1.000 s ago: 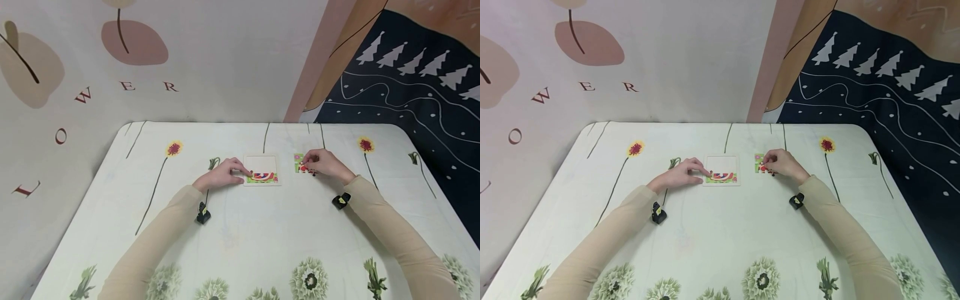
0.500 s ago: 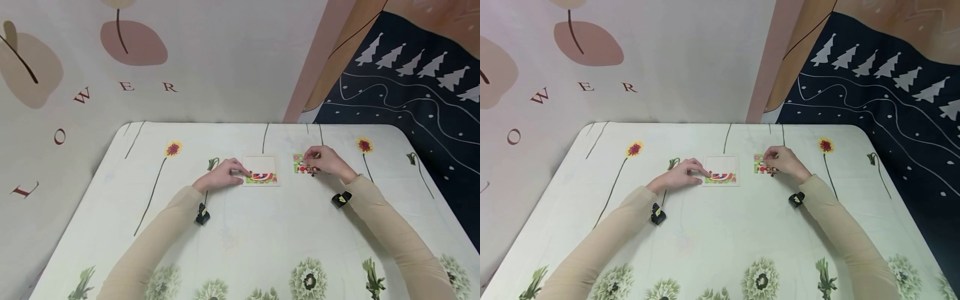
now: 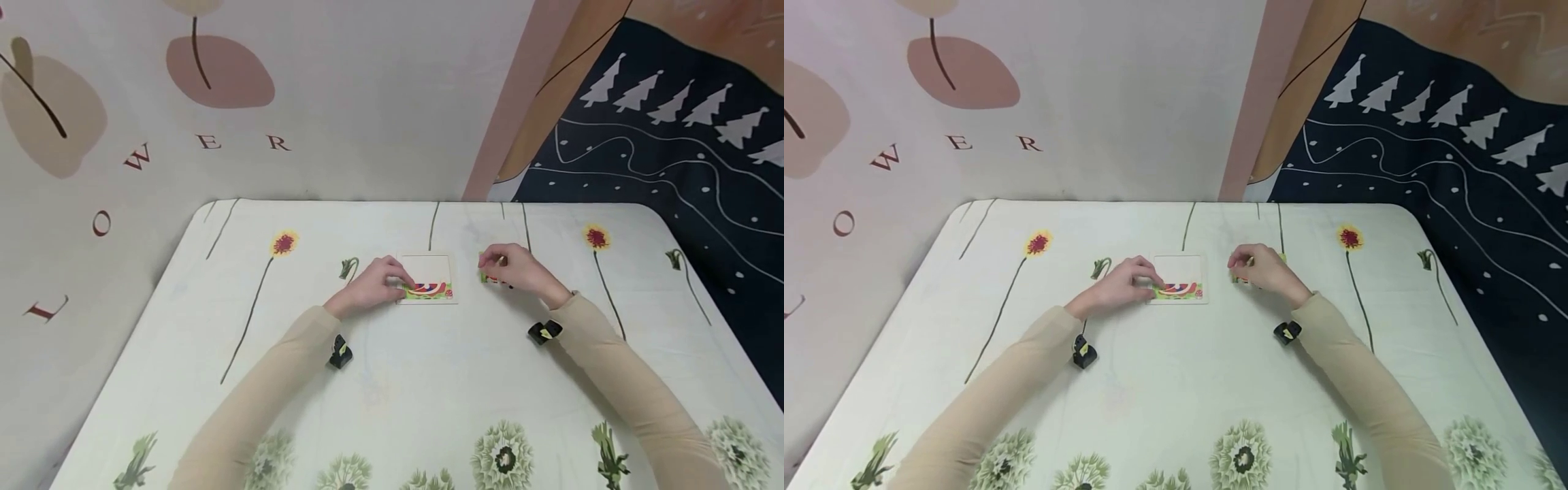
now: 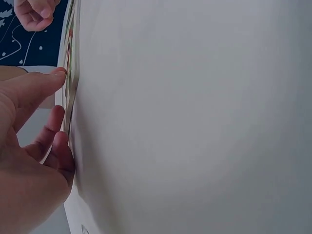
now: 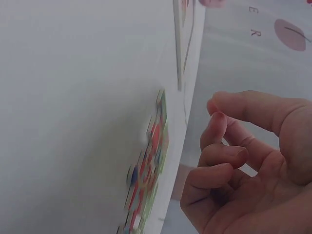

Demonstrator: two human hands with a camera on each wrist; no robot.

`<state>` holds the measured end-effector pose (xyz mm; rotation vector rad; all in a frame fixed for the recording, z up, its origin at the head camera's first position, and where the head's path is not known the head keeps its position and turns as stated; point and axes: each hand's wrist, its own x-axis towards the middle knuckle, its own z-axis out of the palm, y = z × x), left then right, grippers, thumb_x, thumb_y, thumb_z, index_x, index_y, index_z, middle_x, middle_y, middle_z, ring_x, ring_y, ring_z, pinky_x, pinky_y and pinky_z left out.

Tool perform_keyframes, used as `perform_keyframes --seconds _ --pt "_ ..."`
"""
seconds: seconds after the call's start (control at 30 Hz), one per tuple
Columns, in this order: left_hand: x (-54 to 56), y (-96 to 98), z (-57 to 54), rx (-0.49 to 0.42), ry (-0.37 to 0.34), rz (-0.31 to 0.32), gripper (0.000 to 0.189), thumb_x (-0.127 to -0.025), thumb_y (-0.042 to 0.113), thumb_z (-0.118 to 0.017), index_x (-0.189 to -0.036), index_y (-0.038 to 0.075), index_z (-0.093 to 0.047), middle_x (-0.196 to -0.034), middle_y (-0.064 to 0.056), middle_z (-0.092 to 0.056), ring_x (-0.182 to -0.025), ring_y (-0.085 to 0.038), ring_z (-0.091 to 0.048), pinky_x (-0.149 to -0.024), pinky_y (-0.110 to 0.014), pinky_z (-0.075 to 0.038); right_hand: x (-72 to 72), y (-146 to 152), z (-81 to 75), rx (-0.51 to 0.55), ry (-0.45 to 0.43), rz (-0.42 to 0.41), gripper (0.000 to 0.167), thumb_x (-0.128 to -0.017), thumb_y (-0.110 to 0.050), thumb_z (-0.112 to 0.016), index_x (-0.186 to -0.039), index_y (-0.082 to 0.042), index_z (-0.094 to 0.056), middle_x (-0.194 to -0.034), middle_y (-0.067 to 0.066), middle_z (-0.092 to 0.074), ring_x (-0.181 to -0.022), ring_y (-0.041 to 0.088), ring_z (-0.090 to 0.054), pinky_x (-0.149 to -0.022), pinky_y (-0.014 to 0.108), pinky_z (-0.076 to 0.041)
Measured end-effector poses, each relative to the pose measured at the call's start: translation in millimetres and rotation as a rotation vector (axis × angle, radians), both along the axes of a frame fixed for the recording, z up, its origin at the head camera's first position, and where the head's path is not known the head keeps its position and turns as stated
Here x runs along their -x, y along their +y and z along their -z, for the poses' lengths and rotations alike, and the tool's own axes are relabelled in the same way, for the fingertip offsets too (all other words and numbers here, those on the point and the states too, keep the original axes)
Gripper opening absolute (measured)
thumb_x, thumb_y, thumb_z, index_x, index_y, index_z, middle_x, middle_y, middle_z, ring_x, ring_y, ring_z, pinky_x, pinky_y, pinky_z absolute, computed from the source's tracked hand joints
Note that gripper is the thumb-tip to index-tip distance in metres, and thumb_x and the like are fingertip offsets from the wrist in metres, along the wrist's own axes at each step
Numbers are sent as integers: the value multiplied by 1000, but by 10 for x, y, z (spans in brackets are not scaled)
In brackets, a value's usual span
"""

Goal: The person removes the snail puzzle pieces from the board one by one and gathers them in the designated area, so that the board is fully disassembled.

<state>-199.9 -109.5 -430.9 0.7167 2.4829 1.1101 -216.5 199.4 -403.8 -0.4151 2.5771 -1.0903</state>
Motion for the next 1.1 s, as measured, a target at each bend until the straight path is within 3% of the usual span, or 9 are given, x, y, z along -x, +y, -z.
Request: perform_keyframes --seconds 0.3,0.47,0.67,0.9,1.1 --pt "34 145 7 -33 21 9 20 -88 5 -68 -107 7 -76 -116 -13 -66 -117 -29 -54 -106 -48 -37 -54 -164 41 -10 41 -32 11 -91 -5 -62 -98 -2 -70 -90 9 -61 -79 18 -49 -66 27 -40" --pt "64 203 14 -42 -6 0 20 -87 5 -71 -106 6 -76 -116 -13 -69 -116 -28 -57 -108 -46 -38 -62 -244 74 13 30 -52 11 -91 -4 -62 -98 -2 -70 -91 10 -63 -77 17 -49 -65 26 -40" --pt "112 237 35 -24 28 30 18 -87 8 -74 -105 5 -77 -113 -12 -71 -113 -26 -59 -103 -42 -40 -54 -333 95 41 43 -87 10 -90 -4 -63 -97 -1 -70 -89 11 -65 -74 15 -50 -65 25 -40" --pt "151 253 42 -4 -79 16 21 -88 10 -73 -109 10 -76 -121 -10 -65 -121 -27 -47 -107 -46 -31 -49 -432 97 29 -5 -131 16 -90 -4 -62 -103 -3 -70 -89 9 -64 -74 14 -53 -66 26 -42" --pt "162 259 37 2 -115 9 21 -88 11 -73 -109 11 -76 -124 -9 -63 -124 -27 -41 -109 -48 -27 -37 -497 126 13 8 -163 23 -88 0 -58 -108 0 -70 -93 13 -67 -79 17 -56 -69 26 -43"
